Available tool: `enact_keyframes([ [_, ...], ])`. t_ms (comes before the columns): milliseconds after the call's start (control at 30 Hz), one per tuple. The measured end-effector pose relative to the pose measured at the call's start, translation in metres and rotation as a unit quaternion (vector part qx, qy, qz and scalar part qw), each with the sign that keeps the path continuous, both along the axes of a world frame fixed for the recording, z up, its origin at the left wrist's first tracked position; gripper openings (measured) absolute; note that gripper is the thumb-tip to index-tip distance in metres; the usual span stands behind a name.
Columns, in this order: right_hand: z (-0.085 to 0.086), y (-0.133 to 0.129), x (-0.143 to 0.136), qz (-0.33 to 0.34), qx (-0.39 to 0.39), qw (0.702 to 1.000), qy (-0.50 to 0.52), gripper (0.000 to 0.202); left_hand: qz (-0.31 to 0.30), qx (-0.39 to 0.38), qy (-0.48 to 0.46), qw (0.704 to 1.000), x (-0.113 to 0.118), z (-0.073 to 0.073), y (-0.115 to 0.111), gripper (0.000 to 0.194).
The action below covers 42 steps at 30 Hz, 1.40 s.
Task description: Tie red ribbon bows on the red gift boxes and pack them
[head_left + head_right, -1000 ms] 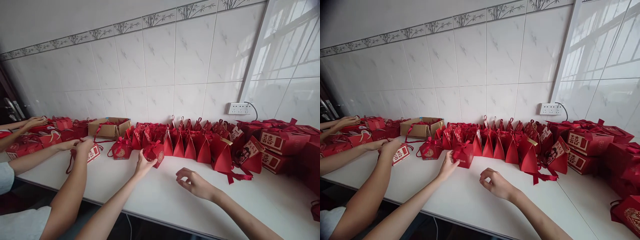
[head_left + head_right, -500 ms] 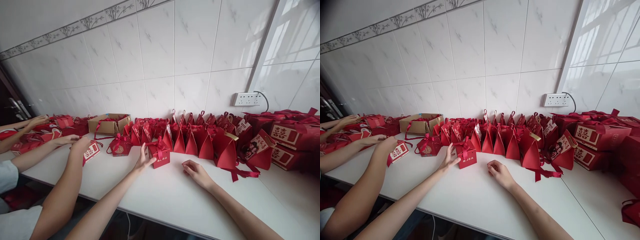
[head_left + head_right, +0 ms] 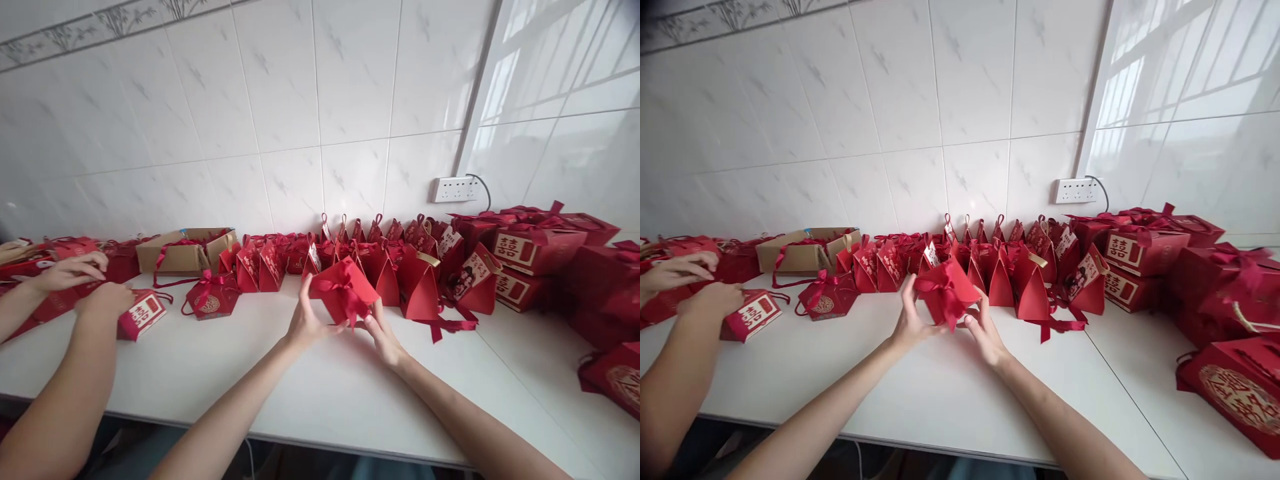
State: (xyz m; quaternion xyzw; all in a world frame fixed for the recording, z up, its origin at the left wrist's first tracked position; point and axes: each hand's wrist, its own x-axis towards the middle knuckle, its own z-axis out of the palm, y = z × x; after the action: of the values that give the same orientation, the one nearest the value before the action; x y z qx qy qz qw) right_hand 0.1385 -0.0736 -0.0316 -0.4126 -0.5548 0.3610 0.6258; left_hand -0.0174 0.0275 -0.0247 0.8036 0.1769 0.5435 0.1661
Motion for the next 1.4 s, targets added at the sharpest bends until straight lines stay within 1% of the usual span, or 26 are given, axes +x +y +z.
enact_keyframes([
  [67,0.001,0.001,0.009,-0.014,-0.017,0.998,0.054,0.061,0.008,-0.029,0.019,0.999,0.019,-0.008,-0.003,0.114],
  [133,0.002,0.003,0.019,-0.043,-0.063,0.993,0.095,0.057,-0.027,-0.078,0.041,0.996,0.027,-0.015,-0.004,0.108],
  [200,0.002,0.006,0.028,-0.083,-0.102,0.985,0.115,0.057,-0.084,-0.132,0.061,0.986,0.024,-0.017,-0.003,0.089],
  [233,0.002,0.008,0.031,-0.103,-0.114,0.981,0.119,0.058,-0.105,-0.156,0.069,0.980,0.020,-0.017,-0.002,0.076],
  [267,0.003,0.009,0.034,-0.118,-0.122,0.978,0.120,0.059,-0.112,-0.179,0.073,0.975,0.015,-0.015,-0.001,0.063],
  [300,0.003,0.010,0.037,-0.127,-0.127,0.977,0.118,0.061,-0.110,-0.197,0.071,0.972,0.010,-0.012,0.000,0.053],
  [367,0.004,0.012,0.039,-0.132,-0.135,0.976,0.107,0.065,-0.095,-0.221,0.061,0.969,0.005,-0.007,0.002,0.041],
  [433,0.004,0.013,0.039,-0.129,-0.137,0.978,0.088,0.064,-0.086,-0.239,0.051,0.966,0.004,-0.005,0.004,0.034],
  [500,0.004,0.013,0.039,-0.129,-0.139,0.980,0.066,0.058,-0.081,-0.256,0.046,0.962,0.008,-0.005,0.005,0.030],
  [567,0.005,0.011,0.039,-0.131,-0.140,0.981,0.042,0.053,-0.080,-0.269,0.045,0.959,0.012,-0.007,0.005,0.032],
  [600,0.005,0.010,0.039,-0.129,-0.137,0.982,0.030,0.052,-0.083,-0.272,0.043,0.958,0.013,-0.008,0.005,0.036],
  [667,0.007,0.008,0.038,-0.120,-0.128,0.985,0.000,0.053,-0.101,-0.271,0.029,0.957,0.014,-0.008,0.003,0.056],
  [733,0.008,0.005,0.037,-0.104,-0.116,0.987,-0.037,0.055,-0.139,-0.276,0.007,0.951,0.013,-0.008,0.001,0.077],
  [800,0.010,0.002,0.034,-0.095,-0.110,0.987,-0.074,0.055,-0.184,-0.300,0.000,0.936,0.013,-0.006,-0.001,0.086],
  [867,0.011,0.001,0.032,-0.102,-0.107,0.983,-0.105,0.055,-0.206,-0.324,0.009,0.923,0.013,-0.005,-0.003,0.087],
  [900,0.011,0.000,0.031,-0.109,-0.106,0.981,-0.118,0.056,-0.198,-0.329,0.012,0.923,0.014,-0.005,-0.003,0.088],
  [1000,0.010,-0.001,0.030,-0.124,-0.094,0.977,-0.143,0.061,-0.124,-0.328,0.006,0.937,0.016,-0.005,-0.003,0.091],
  [1067,0.009,-0.001,0.030,-0.126,-0.087,0.976,-0.155,0.063,-0.097,-0.335,0.001,0.937,0.015,-0.005,-0.001,0.093],
  [1133,0.008,-0.001,0.030,-0.129,-0.084,0.974,-0.168,0.061,-0.120,-0.351,0.000,0.929,0.013,-0.005,0.001,0.091],
  [1233,0.009,-0.001,0.029,-0.135,-0.088,0.970,-0.181,0.053,-0.175,-0.367,0.005,0.914,0.009,-0.004,0.005,0.077],
  [1300,0.012,-0.001,0.027,-0.134,-0.088,0.969,-0.187,0.048,-0.170,-0.361,0.001,0.917,0.007,-0.003,0.005,0.069],
  [1400,0.015,-0.003,0.025,-0.117,-0.082,0.970,-0.198,0.048,-0.122,-0.335,-0.015,0.934,0.008,-0.002,0.002,0.069],
])
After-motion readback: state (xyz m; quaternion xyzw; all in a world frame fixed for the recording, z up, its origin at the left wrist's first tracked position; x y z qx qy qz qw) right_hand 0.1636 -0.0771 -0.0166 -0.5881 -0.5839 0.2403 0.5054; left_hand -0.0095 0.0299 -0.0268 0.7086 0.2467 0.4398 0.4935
